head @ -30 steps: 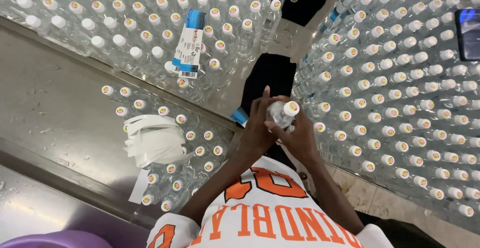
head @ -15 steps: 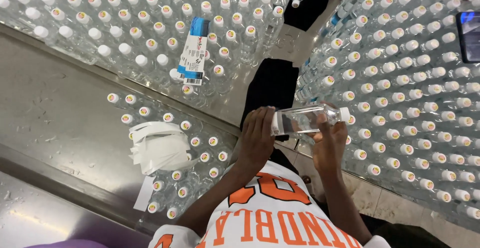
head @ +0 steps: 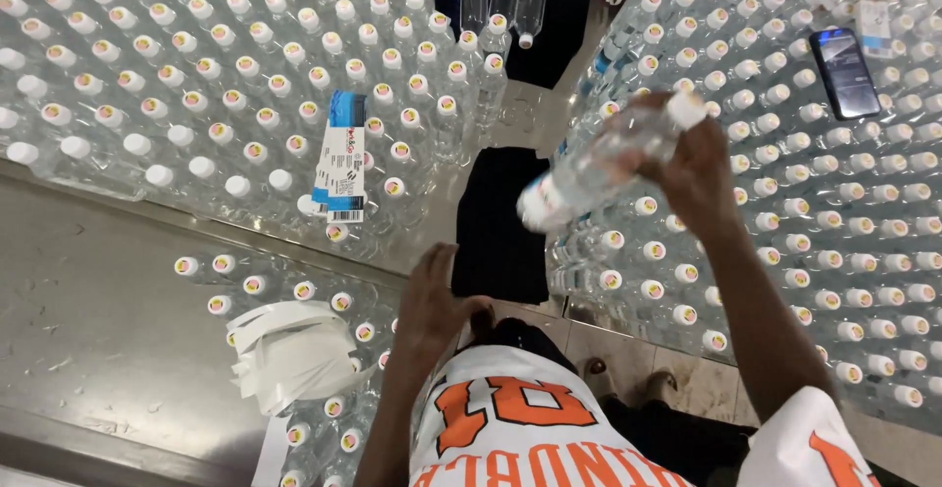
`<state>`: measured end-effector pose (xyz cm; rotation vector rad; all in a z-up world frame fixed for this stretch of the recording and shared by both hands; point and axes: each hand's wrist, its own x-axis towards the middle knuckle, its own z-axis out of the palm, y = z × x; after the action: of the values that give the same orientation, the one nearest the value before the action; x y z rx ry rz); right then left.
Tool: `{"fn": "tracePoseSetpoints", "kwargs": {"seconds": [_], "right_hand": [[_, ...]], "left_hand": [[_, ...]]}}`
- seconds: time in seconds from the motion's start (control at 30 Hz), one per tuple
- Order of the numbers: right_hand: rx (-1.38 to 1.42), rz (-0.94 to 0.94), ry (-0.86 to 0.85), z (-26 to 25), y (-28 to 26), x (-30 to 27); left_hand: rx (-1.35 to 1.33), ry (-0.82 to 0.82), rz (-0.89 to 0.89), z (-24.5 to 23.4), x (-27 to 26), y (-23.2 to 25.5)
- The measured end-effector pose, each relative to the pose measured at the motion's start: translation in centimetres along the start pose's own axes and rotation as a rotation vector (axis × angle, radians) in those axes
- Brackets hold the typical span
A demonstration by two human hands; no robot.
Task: The person repeatedly picks up a clear plastic water bottle, peels a white label from a roll, and wraps it around the bottle's body. After applying the label, the person places the bottle into a large stack of identical bottles on the right side of the frame. This process is repeated multiple times throughout the video.
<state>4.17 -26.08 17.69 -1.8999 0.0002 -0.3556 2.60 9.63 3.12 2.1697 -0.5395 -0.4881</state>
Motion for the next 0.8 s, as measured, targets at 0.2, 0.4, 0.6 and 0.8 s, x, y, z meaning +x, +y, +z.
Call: {"fn": "tracePoseSetpoints", "kwargs": {"seconds": [0.2,0.4,0.6,0.8], "right_hand": [[-0.49,-0.168,0.106,-2.5,9.1,12.9],[-0.806,-0.025,-0.088,-3.7,25.2,19.2],[-1.134,0.166,-0.501,-5.5,32.4,20.9],[-1.307,0.281,-0.737,-4.0,32.0,21.5]], "left_hand": [[0.049,0.473,0.053,-6.0,-1.4,-3.6],[0.656,0.581,0.076,-8.5,2.5,-9.4],[0.803,0.622,0.116,-7.4,4.5,-12.6],[0.77,0.709,0.19,-6.6,4.9,-13.5]]}}
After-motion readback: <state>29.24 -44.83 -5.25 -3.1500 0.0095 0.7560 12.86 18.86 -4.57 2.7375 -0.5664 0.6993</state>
